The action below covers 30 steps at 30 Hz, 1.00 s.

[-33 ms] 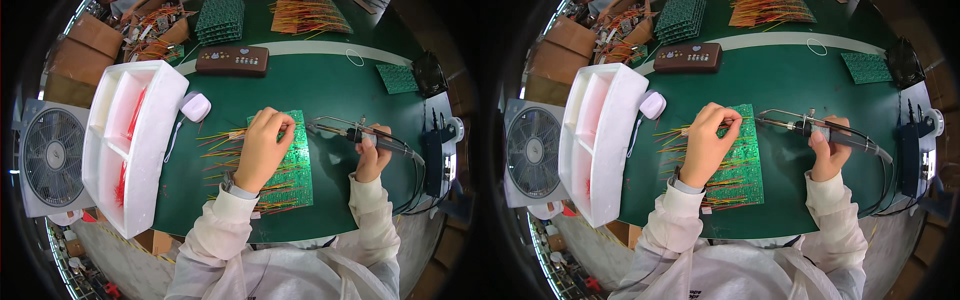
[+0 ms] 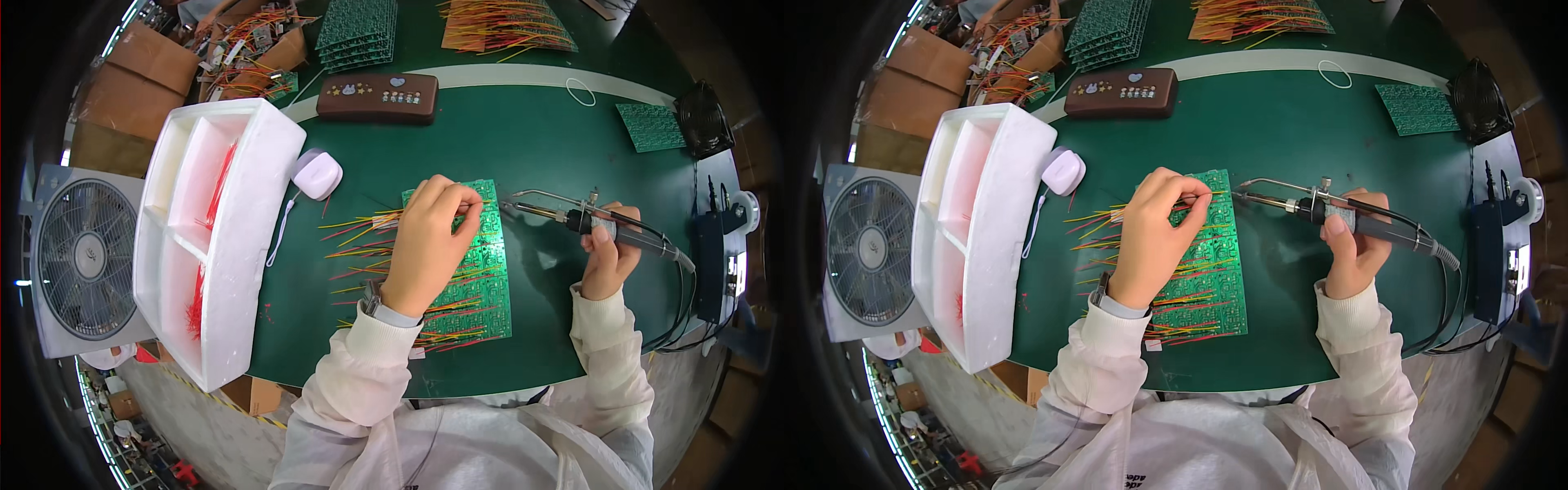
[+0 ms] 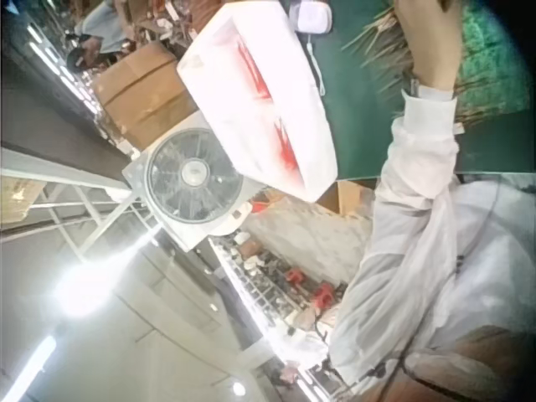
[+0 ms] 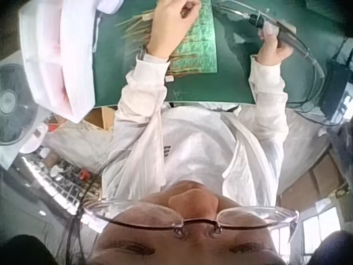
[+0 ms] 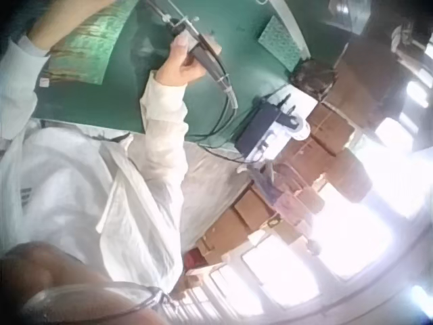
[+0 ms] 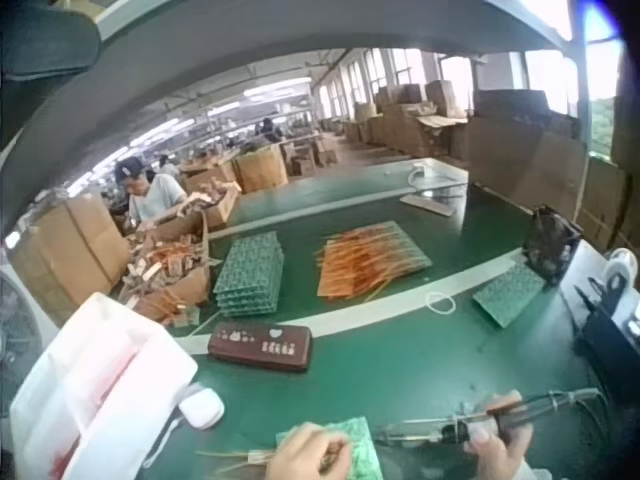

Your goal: The person takes wires from a container by hand and solders them onto a circuit board using a soldering iron.

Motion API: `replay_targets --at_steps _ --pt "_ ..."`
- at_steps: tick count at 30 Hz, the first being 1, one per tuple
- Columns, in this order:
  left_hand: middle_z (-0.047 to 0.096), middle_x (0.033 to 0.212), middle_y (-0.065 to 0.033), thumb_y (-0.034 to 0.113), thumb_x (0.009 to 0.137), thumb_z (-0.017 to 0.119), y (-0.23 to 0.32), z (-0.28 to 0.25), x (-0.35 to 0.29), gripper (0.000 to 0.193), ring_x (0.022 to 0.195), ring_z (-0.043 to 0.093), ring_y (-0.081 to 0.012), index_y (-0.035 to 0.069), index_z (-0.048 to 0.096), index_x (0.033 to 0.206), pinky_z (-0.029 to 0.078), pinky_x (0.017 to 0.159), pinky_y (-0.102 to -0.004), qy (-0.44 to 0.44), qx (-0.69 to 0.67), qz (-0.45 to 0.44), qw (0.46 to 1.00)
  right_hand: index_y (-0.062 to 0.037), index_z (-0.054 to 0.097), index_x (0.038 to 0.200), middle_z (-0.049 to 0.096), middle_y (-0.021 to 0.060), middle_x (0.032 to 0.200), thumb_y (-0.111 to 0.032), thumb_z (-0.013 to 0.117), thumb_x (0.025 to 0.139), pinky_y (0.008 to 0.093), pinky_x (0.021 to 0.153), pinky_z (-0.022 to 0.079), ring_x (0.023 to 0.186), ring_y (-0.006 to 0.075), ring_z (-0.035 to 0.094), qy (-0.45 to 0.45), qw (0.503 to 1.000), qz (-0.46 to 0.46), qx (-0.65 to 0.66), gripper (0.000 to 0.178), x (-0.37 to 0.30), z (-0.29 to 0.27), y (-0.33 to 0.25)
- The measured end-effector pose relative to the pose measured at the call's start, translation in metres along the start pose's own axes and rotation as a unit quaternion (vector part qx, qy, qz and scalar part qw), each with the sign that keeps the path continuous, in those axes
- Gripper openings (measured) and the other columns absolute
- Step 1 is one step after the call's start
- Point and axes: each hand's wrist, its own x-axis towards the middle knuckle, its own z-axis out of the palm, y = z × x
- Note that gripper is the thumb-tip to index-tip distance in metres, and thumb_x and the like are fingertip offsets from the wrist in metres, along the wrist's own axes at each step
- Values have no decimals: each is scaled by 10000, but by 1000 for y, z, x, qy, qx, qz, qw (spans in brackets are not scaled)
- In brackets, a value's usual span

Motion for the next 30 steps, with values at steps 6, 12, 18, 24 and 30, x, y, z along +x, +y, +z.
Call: replay_targets --at_steps 6,12,18,24,30 --pt "500 710 -49 -38 666 603 -7 3 1 108 650 513 -162 16 543 738 416 596 -262 -16 29 4 999 8 432 786 437 60 680 -175 596 706 233 551 333 600 109 400 -32 998 -11 -49 258 -1 -3 9" --pt "504 709 -45 -34 655 607 -5 5 2 115 653 508 -159 22 547 735 410 595 -260 -12 11 -31 999 21 448 787 458 77 698 -183 613 700 245 585 339 627 126 411 -45 997 -24 -62 277 -2 -4 13" --pt "503 712 -46 -26 657 607 -5 4 1 110 653 507 -157 24 546 734 410 595 -261 -21 20 -38 999 33 459 798 462 80 705 -160 615 701 248 597 352 644 137 430 -57 996 -4 -69 266 -2 0 8" --pt "502 710 -46 -28 662 604 -6 4 0 108 652 506 -157 21 541 735 410 596 -260 -21 19 -40 999 43 471 792 463 83 726 -143 612 706 261 596 363 657 154 449 -71 994 -21 -80 249 -3 -2 10" --pt "501 713 -46 -32 661 602 -6 4 0 110 655 504 -158 21 539 734 410 595 -260 -20 24 -34 999 42 470 797 472 87 720 -144 616 700 254 589 359 643 143 442 -80 993 -28 -80 256 -2 -1 9"
